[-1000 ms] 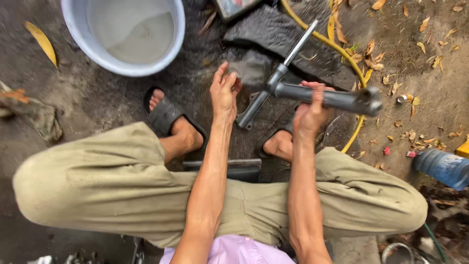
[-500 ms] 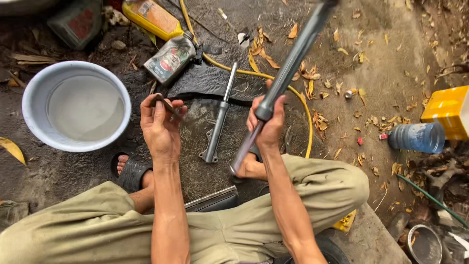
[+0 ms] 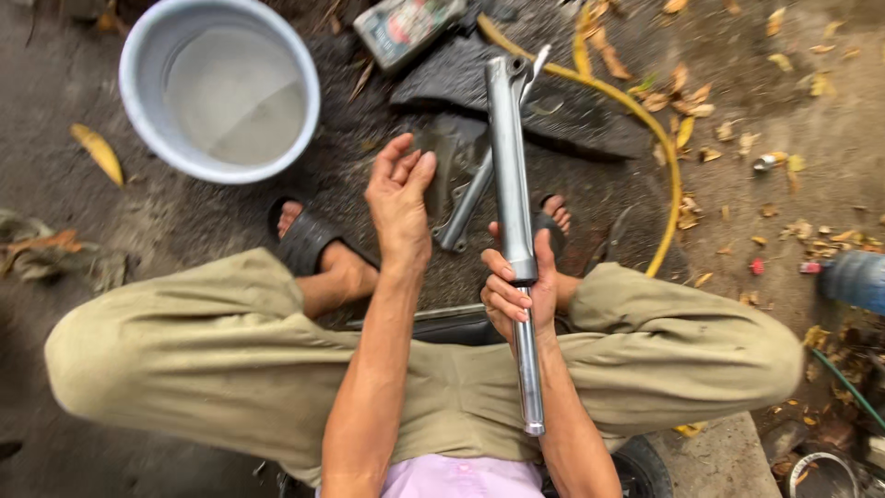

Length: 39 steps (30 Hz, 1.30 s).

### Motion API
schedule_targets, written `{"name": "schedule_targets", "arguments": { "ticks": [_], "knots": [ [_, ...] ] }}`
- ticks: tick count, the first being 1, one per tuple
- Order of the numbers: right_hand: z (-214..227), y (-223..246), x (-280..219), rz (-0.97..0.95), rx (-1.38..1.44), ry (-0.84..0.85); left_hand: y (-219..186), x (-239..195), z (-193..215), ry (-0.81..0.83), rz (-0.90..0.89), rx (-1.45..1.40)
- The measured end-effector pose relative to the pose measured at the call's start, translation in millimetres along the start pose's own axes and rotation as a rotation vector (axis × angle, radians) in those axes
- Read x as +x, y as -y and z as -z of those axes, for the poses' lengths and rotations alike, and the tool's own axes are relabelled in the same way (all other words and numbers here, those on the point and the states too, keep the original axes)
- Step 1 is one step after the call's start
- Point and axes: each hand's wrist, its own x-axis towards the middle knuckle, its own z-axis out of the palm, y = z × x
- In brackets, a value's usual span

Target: The person sits on the ground and scrubs two long metal tubes with a small piece of cloth, repeatedly dipping the cloth into a white basin of water. The person scrubs the exterior and interior of the tubes, handling them one at a time.

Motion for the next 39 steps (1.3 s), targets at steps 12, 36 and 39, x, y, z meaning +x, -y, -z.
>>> {"name": "schedule_targets", "arguments": {
  "ticks": [12, 36, 39],
  "knots": [
    [109, -56, 5, -0.171, 0.240, -0.344, 64, -5, 120, -0.189, 0.239, 0.480],
    [138, -65, -2, -0.348, -0.230, -0.809, 107, -10, 110, -0.094, 0.293, 0.871],
    [145, -63, -6, -0.384, -0.249, -0.797, 79, -43, 97, 0.041, 0.221, 0.910]
  ]
}}
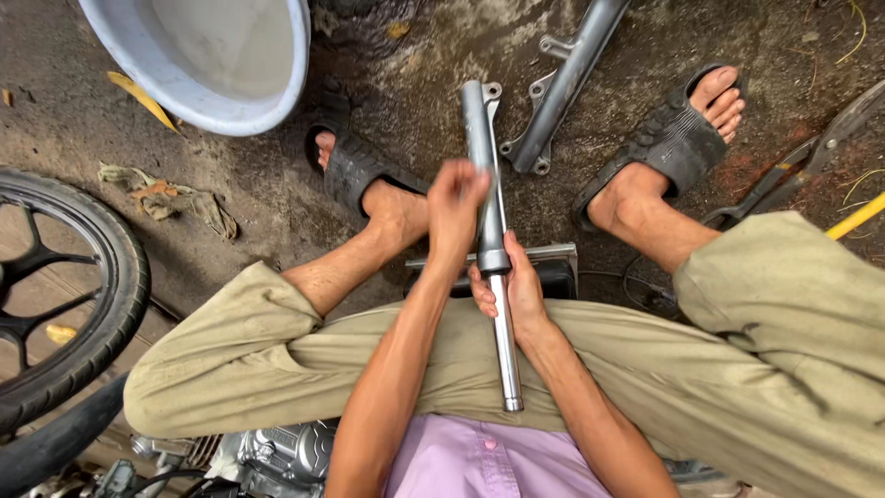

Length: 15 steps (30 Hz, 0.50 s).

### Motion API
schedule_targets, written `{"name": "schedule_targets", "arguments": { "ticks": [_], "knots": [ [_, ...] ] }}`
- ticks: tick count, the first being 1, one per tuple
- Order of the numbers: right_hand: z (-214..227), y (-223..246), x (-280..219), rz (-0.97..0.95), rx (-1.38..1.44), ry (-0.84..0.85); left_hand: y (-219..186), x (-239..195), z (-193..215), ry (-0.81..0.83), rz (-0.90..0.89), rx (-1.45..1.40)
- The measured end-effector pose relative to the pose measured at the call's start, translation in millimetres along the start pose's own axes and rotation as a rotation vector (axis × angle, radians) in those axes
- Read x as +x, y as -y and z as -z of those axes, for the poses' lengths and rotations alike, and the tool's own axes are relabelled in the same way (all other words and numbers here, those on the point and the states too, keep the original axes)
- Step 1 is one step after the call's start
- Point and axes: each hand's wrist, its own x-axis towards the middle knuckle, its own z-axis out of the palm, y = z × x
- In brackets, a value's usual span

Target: The person sits on the ground and scrubs two long metal tubes with a small piece of cloth, repeatedly dipping the cloth into a white basin of water. The person scrubs the exterior and interior of the tubes, handling them one at a time.

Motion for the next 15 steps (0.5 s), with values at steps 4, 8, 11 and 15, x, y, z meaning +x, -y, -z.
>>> {"name": "schedule_targets", "arguments": {
  "ticks": [4, 8, 11, 15],
  "knots": [
    [-16, 6, -10, 0.069, 0.010, -0.143, -12, -31, 10, 0.016, 0.202, 0.111],
    [-13, 8, -11, -0.015, -0.046, -0.070, 15, 35, -4, -0.007, -0.076, 0.138],
    [-11, 4, -7, 0.044, -0.009, -0.152, 6, -12, 4, 0.043, -0.039, 0.178],
    [-18, 4, -4, 0.157, -0.034, -0.204, 13, -14, 15, 0.061, 0.031, 0.215]
  ]
}}
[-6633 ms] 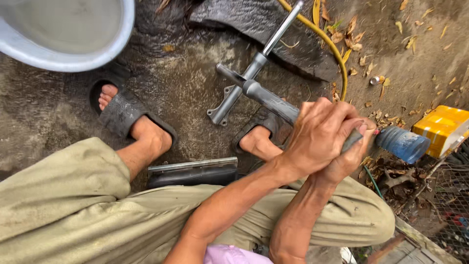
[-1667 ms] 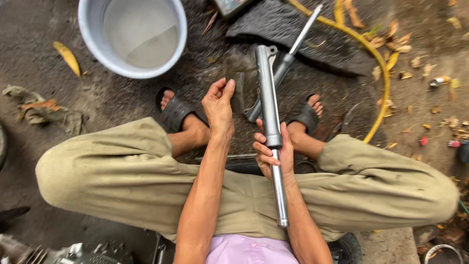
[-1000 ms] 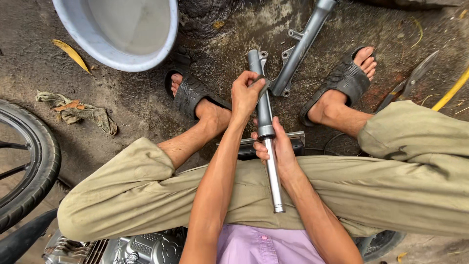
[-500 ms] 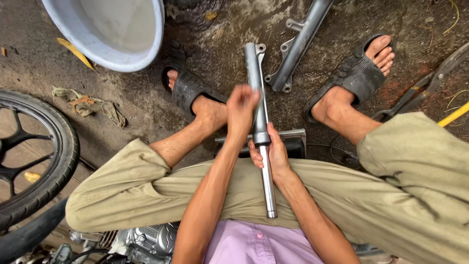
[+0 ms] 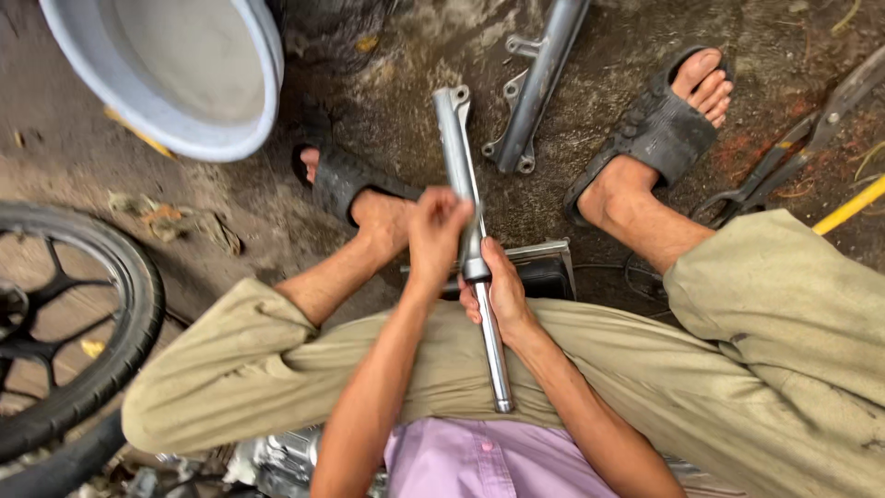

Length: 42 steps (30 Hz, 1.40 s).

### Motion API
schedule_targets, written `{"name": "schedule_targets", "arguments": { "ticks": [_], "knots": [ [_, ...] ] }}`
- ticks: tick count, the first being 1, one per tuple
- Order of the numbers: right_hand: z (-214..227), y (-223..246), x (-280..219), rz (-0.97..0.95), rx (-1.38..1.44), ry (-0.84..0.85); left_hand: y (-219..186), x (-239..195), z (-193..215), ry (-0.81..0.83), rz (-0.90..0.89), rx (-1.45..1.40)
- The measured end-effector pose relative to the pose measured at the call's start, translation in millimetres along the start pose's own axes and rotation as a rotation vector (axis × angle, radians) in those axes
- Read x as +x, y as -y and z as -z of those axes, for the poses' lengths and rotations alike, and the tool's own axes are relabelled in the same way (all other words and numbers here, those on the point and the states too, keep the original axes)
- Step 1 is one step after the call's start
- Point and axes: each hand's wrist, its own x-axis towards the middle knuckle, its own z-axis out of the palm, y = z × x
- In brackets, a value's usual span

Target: The person sits on the ground and scrubs two long metal tubes with a small piece of cloth, repeatedly dipping the cloth into a white basin of water. The person scrubs the exterior and interior of the tubes, handling them one at a time.

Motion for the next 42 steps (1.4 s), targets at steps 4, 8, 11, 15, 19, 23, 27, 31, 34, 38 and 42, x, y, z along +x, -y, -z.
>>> {"name": "schedule_targets", "arguments": {
  "ticks": [4, 8, 11, 15, 19, 23, 27, 31, 34, 38, 42],
  "knots": [
    [15, -17, 9, 0.000, 0.001, 0.007, 0, 50, -17, -0.121, -0.064, -0.170],
    [12, -15, 10, 0.035, -0.025, -0.013, -7, -13, -1, -0.022, 0.080, -0.127],
    [11, -13, 1, 0.011, -0.070, -0.019, 3, 2, 0, -0.077, 0.123, -0.121],
    [6, -4, 1, 0.009, -0.057, -0.018, -18, 60, -24, -0.129, -0.062, -0.210],
    [12, -15, 12, 0.038, -0.046, -0.029, -22, -17, -3, -0.029, 0.082, -0.183],
    [12, -6, 7, -0.022, -0.114, -0.019, 0, 31, -11, -0.061, 0.017, -0.170],
    [-5, 13, -6, -0.078, -0.139, -0.005, -14, 45, -17, -0.078, -0.112, -0.216],
    [12, -8, 9, -0.053, -0.059, -0.071, -15, -27, 2, 0.030, 0.144, -0.187],
    [5, 5, 4, -0.154, -0.173, -0.010, 7, 24, -9, 0.069, 0.056, -0.164],
    [-6, 14, -3, -0.071, -0.079, -0.031, -2, 53, -21, -0.076, -0.129, -0.156],
    [12, 7, 7, 0.090, -0.296, -0.152, -5, -50, -6, 0.005, 0.082, -0.110]
  ]
}}
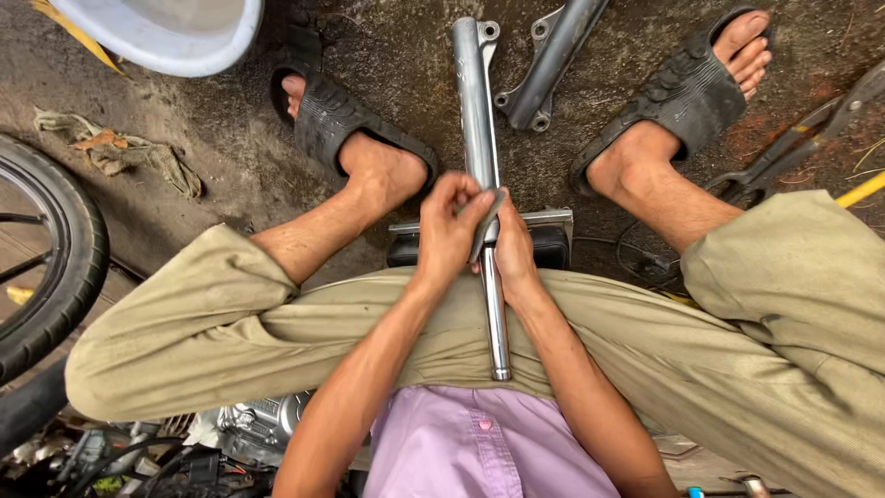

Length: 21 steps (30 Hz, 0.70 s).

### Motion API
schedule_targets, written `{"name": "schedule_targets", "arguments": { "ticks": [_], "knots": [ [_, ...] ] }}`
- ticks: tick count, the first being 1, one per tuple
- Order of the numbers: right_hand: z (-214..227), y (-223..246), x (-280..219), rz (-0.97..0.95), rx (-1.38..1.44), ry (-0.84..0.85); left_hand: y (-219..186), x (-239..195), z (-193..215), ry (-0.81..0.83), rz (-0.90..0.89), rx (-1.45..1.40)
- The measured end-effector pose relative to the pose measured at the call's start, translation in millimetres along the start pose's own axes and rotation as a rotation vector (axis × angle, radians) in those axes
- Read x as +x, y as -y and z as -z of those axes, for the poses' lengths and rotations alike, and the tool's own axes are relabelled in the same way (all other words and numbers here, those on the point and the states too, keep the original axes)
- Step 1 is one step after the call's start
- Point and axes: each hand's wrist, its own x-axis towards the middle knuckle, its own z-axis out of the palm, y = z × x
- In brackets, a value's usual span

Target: The person sits on the ground and scrubs two long metal tubes with a small piece of cloth, repeatedly dipping the cloth into a white basin of water. The person scrubs the exterior and interior of the tubes, handling them one at a time.

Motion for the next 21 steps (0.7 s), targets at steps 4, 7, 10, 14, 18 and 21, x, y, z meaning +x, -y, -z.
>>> {"name": "schedule_targets", "arguments": {
  "ticks": [4, 7, 10, 14, 18, 21],
  "knots": [
    [-5, -4, 8, 0.080, 0.007, 0.048, 11, 70, -5, 0.017, -0.090, -0.002],
    [0, -10, 10, 0.058, 0.043, 0.087, 6, 115, -14, -0.080, -0.292, -0.043],
    [-4, -5, 14, 0.050, 0.107, 0.094, -8, 70, -8, -0.012, -0.276, -0.048],
    [-3, -10, 12, 0.037, 0.107, 0.064, 5, 47, 1, 0.044, -0.087, -0.012],
    [-6, 1, 11, 0.039, 0.101, 0.080, 26, 162, -22, -0.052, -0.314, -0.118],
    [-4, -8, 15, 0.042, 0.115, 0.095, -7, 84, -4, 0.010, -0.239, -0.082]
  ]
}}
